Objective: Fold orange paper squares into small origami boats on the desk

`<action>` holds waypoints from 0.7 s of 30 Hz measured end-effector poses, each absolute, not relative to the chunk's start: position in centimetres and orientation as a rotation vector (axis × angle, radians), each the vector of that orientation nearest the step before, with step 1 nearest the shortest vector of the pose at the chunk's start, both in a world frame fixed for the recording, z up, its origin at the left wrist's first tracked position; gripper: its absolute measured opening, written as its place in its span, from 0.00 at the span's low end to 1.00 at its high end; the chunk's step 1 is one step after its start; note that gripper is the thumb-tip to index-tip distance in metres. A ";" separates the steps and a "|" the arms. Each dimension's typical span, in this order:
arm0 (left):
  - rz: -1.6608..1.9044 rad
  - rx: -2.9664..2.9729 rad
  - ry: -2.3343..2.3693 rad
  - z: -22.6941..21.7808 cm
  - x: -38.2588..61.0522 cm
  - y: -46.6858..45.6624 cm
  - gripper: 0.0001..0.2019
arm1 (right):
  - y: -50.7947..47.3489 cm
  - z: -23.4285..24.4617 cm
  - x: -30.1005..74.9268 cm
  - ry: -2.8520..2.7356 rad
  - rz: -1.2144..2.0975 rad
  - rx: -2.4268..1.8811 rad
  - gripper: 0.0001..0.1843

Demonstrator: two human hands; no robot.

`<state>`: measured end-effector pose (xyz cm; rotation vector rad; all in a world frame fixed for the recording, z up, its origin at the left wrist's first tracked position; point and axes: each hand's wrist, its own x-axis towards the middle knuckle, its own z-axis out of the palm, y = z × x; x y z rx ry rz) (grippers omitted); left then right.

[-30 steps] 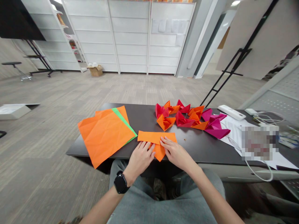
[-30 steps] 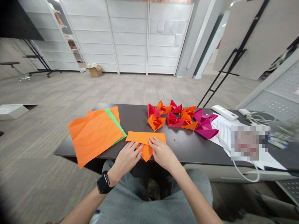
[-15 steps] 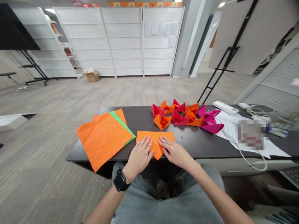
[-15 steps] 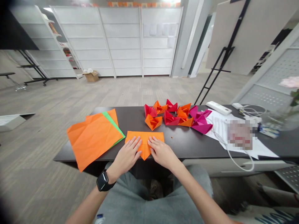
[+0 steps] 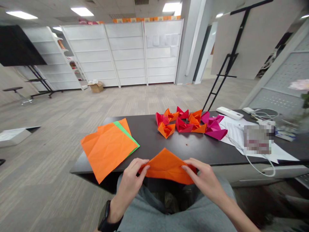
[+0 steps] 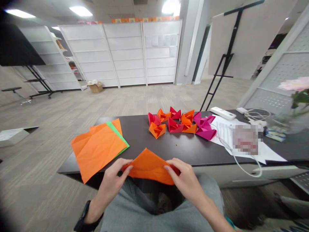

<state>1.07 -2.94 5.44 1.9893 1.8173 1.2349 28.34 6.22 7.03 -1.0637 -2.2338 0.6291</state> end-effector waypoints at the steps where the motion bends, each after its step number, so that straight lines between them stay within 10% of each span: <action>1: 1.257 1.847 1.822 6.1 0.8 -2.1 0.10 | 7.0 7.5 28.2 -2.191 0.726 -1.106 0.13; 11: 1.002 2.188 1.984 2.6 1.5 4.0 0.06 | 11.3 2.2 26.4 -2.276 0.139 -1.092 0.16; 18: 0.733 2.508 1.700 3.2 -0.6 0.1 0.17 | 8.5 3.4 29.7 -2.583 0.263 -0.796 0.26; 21: 0.769 2.465 1.647 3.1 -1.5 0.1 0.13 | 9.4 3.3 29.7 -2.519 0.369 -0.829 0.15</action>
